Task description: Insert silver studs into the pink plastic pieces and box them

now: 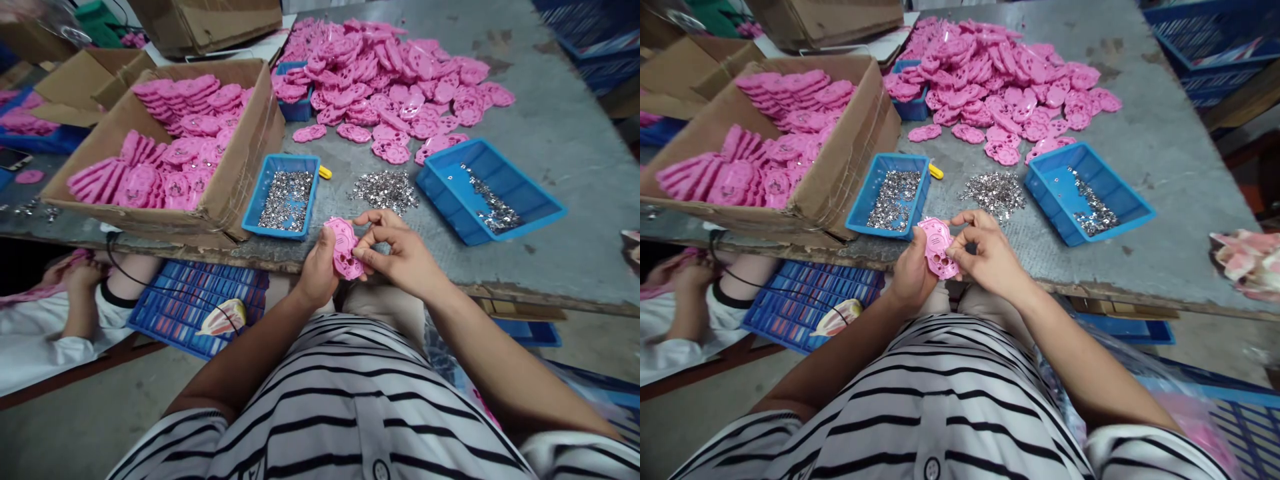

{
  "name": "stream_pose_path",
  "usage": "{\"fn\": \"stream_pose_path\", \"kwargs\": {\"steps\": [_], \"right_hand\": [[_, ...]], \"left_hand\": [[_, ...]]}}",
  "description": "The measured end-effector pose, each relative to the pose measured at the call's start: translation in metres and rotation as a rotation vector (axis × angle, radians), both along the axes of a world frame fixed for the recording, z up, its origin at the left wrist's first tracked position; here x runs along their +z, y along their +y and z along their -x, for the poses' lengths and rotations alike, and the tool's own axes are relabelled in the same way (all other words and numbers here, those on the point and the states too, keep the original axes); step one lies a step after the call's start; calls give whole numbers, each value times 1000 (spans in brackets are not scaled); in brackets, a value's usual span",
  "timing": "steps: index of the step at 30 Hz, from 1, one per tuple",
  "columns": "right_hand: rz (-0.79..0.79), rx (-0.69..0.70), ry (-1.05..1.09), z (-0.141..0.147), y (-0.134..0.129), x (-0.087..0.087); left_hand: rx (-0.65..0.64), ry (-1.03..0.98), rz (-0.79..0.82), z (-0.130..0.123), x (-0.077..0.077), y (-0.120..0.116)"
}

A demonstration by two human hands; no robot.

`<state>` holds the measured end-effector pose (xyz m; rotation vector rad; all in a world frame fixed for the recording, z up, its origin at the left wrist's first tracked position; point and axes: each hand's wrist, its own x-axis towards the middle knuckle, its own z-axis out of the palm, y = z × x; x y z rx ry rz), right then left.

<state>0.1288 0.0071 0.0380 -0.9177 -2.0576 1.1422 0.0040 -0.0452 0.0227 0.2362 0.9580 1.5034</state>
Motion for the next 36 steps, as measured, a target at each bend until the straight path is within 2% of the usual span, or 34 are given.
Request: {"fn": "stream_pose_path", "kwargs": {"steps": [9, 15, 22, 26, 30, 33, 36], "right_hand": [[-3, -10, -4, 0, -2, -2], [-65, -78, 44, 4, -7, -12], [135, -101, 153, 12, 6, -20], [131, -202, 120, 21, 22, -30], [2, -129, -24, 41, 34, -26], [-218, 41, -93, 73, 44, -10], [-472, 226, -349, 114, 54, 5]], "left_hand": [[-10, -19, -13, -1, -1, 0], [-39, -66, -46, -1, -4, 1], [-83, 7, -45, 5, -8, 0], [-133, 60, -89, 18, -13, -12], [-156, 95, -131, 29, -22, -27], [-175, 97, -108, 32, -28, -34], [-183, 88, -104, 32, -31, -36]]}}
